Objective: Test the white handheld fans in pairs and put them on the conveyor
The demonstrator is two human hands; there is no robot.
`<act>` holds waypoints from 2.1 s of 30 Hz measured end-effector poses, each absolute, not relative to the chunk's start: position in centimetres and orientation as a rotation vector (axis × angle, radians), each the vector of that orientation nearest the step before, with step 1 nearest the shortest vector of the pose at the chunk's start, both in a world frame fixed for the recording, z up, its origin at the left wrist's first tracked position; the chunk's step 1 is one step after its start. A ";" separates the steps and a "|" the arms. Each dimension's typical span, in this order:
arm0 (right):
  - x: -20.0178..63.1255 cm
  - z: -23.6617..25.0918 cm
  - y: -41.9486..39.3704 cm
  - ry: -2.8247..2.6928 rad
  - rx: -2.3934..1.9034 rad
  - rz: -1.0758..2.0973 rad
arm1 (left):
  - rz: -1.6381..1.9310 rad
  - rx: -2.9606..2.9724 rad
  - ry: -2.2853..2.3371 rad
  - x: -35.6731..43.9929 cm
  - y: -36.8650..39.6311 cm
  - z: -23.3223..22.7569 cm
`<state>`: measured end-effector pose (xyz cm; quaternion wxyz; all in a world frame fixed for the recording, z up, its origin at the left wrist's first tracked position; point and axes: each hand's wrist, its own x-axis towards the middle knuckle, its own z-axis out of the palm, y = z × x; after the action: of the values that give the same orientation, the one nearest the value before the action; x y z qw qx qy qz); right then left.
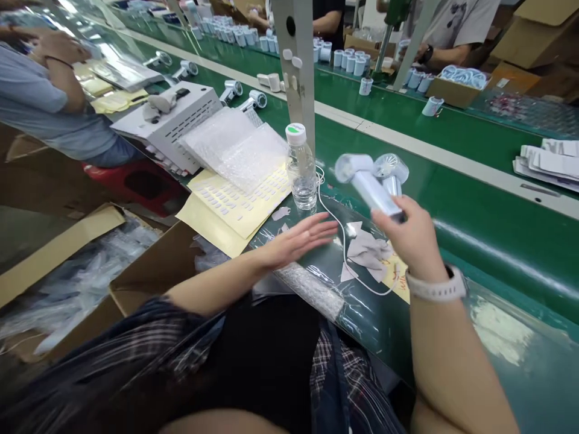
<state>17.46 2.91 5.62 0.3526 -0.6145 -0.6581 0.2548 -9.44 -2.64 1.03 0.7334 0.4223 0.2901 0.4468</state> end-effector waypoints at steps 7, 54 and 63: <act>18.3 4.9 -10.3 -2.013 -1.634 0.410 | 0.885 0.476 0.416 1.8 -1.2 -0.4; 10.3 1.8 -11.9 -1.338 -1.227 0.963 | 1.229 0.457 0.306 -3.6 -1.9 4.5; 9.0 1.3 -12.5 -1.076 -1.115 1.145 | 1.296 0.778 0.349 -2.5 -2.4 2.0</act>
<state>9.02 -12.54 1.33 0.5708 -0.4751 -0.4586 0.4880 -2.53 -2.41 1.97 0.7140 0.3514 0.1574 0.5848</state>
